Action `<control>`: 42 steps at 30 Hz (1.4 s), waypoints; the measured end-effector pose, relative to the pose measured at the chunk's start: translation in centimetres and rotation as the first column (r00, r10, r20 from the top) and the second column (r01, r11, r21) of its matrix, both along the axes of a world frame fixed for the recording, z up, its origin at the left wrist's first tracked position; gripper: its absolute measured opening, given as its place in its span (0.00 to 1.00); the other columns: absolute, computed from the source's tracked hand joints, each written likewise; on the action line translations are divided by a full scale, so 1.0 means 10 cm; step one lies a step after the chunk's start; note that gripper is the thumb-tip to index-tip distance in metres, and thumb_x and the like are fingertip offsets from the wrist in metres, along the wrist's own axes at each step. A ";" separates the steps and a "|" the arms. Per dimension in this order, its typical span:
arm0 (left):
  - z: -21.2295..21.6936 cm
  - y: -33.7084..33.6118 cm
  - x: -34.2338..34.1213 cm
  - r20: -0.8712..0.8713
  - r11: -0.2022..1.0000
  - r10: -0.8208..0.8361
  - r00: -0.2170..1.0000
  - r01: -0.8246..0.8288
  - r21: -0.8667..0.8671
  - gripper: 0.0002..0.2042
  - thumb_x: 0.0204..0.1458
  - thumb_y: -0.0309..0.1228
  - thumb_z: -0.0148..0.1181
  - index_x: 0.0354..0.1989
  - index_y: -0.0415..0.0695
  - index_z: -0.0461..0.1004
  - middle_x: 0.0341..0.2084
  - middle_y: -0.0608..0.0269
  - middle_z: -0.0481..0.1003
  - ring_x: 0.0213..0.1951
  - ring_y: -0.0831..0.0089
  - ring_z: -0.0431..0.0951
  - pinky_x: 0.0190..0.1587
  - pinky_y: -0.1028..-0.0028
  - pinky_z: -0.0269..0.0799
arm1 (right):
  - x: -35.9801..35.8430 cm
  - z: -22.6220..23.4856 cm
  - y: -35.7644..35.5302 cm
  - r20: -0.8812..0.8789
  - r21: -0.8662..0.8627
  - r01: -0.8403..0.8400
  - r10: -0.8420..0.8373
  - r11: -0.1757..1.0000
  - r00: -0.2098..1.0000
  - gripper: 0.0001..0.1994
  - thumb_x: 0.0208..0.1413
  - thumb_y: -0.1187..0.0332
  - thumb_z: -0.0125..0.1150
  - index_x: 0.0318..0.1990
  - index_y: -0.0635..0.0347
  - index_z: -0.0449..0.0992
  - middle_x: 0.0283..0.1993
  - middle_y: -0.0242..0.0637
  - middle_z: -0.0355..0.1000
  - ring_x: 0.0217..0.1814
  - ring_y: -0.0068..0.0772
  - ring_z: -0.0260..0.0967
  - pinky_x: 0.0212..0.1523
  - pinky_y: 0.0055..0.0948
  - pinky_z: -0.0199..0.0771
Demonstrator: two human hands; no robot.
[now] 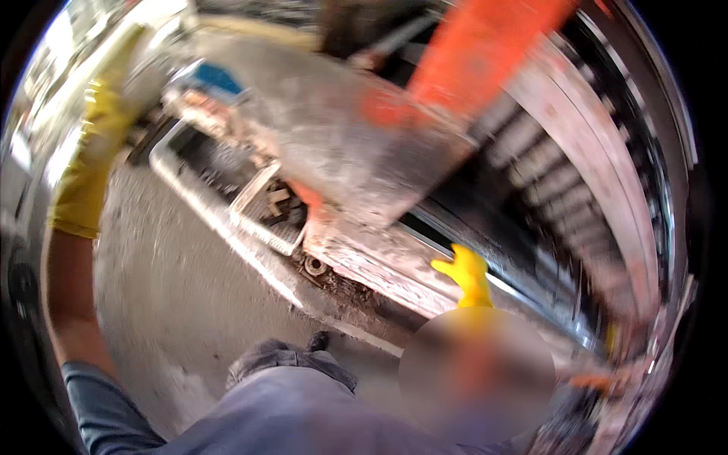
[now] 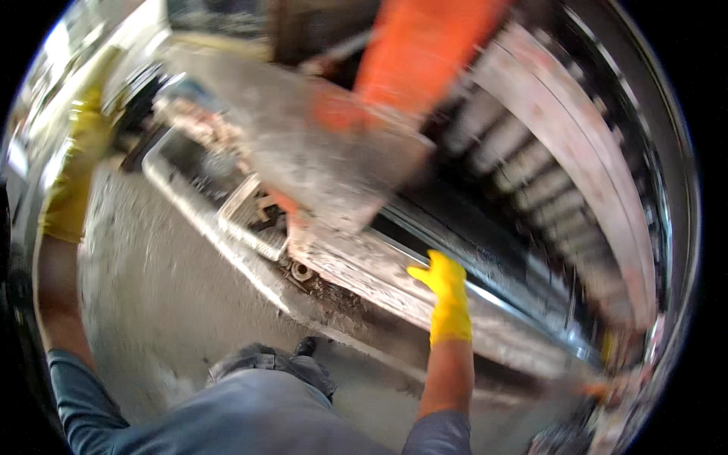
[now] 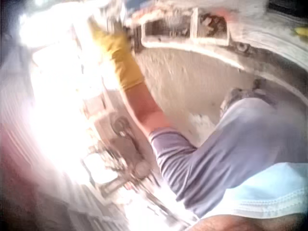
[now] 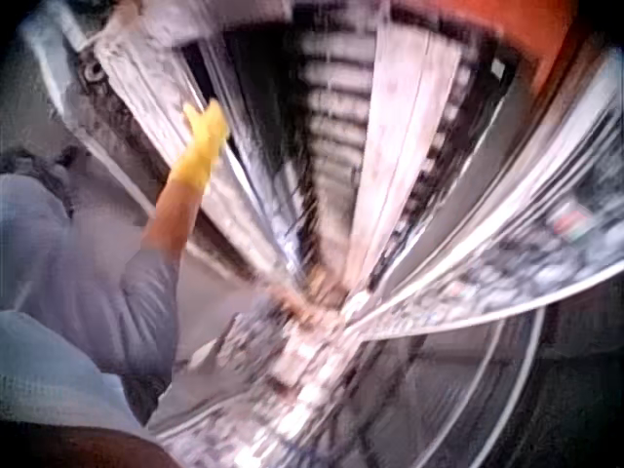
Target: The person picks up rectangular black material slabs from a workbench and a large cylindrical machine. They use a caliper to measure the dimensions of the slabs, then place them back into the machine or onto the bench. The person wears yellow gloves throughout the process.
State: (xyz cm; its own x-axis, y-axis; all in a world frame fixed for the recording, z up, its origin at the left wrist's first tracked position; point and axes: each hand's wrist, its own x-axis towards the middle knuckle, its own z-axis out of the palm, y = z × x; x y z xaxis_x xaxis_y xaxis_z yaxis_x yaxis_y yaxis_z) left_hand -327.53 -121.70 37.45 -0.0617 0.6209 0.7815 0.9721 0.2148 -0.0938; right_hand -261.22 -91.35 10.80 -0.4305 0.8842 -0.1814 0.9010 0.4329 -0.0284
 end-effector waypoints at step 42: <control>-6.06 -1.10 0.57 0.609 0.915 -0.099 -0.787 0.169 0.367 0.29 0.68 0.48 0.55 0.73 0.45 0.65 0.70 0.50 0.67 0.68 0.50 0.69 0.73 0.51 0.61 | 0.91 -2.05 -5.00 -0.212 -0.625 0.423 -0.664 0.656 0.717 0.34 0.61 0.50 0.67 0.68 0.66 0.73 0.69 0.54 0.72 0.75 0.50 0.66 0.72 0.42 0.65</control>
